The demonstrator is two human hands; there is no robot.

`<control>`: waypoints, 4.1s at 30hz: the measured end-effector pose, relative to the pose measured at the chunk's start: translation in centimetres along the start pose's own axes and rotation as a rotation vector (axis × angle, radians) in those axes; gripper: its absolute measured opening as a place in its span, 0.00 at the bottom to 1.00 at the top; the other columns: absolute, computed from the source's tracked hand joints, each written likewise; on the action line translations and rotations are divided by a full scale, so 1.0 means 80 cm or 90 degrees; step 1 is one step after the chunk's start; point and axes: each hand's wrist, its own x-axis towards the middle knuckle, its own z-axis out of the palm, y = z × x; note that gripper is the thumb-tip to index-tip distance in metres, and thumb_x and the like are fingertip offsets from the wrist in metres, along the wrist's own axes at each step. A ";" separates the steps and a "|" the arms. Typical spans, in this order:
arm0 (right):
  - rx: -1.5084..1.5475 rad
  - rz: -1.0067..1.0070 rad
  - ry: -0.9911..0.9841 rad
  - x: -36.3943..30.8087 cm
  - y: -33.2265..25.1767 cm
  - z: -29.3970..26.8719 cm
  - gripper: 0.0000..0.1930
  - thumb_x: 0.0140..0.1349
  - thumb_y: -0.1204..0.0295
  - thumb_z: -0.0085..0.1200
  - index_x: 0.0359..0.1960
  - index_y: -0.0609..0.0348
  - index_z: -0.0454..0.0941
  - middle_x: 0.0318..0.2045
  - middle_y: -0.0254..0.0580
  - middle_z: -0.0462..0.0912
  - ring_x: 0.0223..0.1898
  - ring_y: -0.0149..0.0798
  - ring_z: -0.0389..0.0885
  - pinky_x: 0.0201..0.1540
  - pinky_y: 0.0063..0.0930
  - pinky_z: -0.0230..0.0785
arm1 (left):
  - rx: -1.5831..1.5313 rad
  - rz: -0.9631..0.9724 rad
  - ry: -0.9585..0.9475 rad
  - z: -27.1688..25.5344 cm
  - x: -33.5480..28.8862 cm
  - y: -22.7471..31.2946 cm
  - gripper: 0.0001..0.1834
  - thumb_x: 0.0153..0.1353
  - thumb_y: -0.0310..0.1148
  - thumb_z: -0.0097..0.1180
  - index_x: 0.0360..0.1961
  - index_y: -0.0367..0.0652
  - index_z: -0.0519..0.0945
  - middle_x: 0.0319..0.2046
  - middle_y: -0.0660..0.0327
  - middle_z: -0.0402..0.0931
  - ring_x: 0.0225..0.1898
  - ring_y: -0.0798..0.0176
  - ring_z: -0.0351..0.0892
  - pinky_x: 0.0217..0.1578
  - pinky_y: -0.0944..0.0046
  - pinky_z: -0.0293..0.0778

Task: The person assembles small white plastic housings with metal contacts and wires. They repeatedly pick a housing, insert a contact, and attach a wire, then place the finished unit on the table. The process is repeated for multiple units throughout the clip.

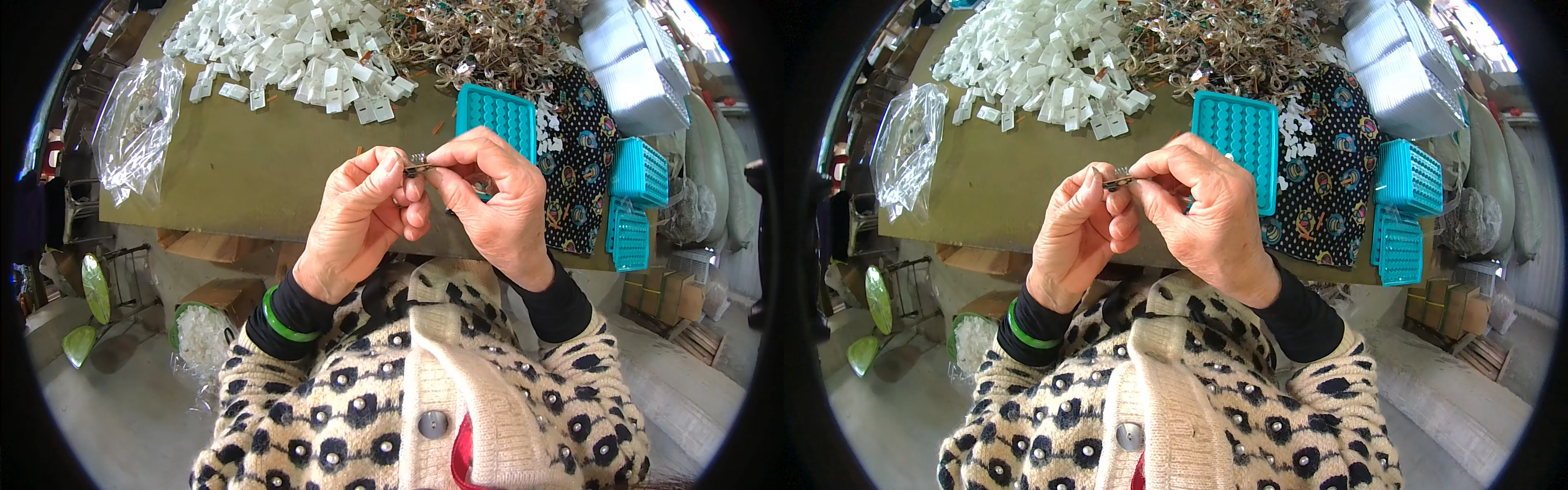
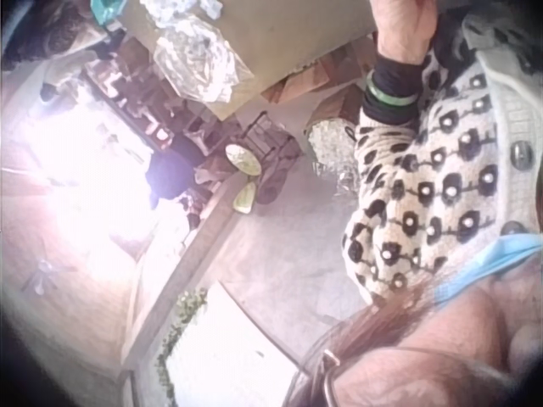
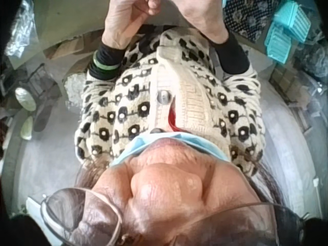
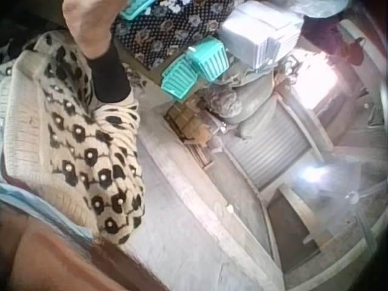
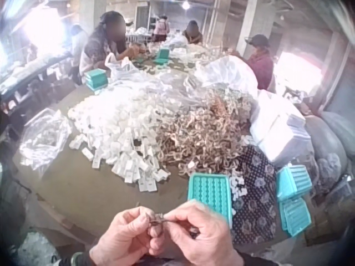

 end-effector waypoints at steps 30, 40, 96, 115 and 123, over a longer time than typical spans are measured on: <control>-0.137 -0.277 -0.114 0.007 -0.024 0.032 0.12 0.50 0.84 0.62 0.36 0.61 0.78 0.32 0.43 0.78 0.34 0.48 0.77 0.42 0.38 0.70 | 0.021 -0.063 -0.125 -0.037 -0.029 0.035 0.10 0.64 0.33 0.61 0.39 0.38 0.77 0.26 0.57 0.79 0.25 0.63 0.80 0.25 0.66 0.75; 0.245 0.185 -0.188 -0.010 -0.014 0.024 0.04 0.70 0.78 0.49 0.44 0.62 0.70 0.29 0.36 0.77 0.29 0.24 0.76 0.36 0.19 0.73 | 1.272 0.453 0.479 -0.106 0.038 0.199 0.12 0.59 0.40 0.62 0.38 0.44 0.83 0.29 0.57 0.77 0.34 0.53 0.79 0.37 0.55 0.72; 0.245 0.214 -0.048 -0.004 -0.015 0.016 0.03 0.63 0.81 0.53 0.38 0.66 0.75 0.31 0.39 0.82 0.32 0.28 0.82 0.34 0.21 0.74 | 0.250 0.298 0.018 -0.024 0.006 -0.001 0.15 0.55 0.14 0.63 0.45 0.31 0.79 0.37 0.54 0.81 0.35 0.62 0.83 0.39 0.61 0.83; -0.319 -0.279 0.104 -0.007 0.014 0.055 0.09 0.56 0.86 0.58 0.34 0.62 0.73 0.29 0.45 0.78 0.26 0.43 0.74 0.28 0.31 0.66 | 0.676 0.584 0.201 -0.023 0.001 -0.006 0.09 0.52 0.16 0.64 0.35 0.36 0.81 0.31 0.57 0.82 0.33 0.69 0.82 0.32 0.71 0.76; -0.287 -0.215 0.085 -0.007 0.020 0.063 0.07 0.58 0.84 0.57 0.35 0.61 0.73 0.28 0.44 0.76 0.26 0.42 0.74 0.28 0.31 0.66 | 0.109 0.147 0.174 -0.022 -0.008 0.014 0.07 0.56 0.20 0.61 0.36 0.35 0.78 0.30 0.59 0.80 0.27 0.66 0.78 0.33 0.67 0.75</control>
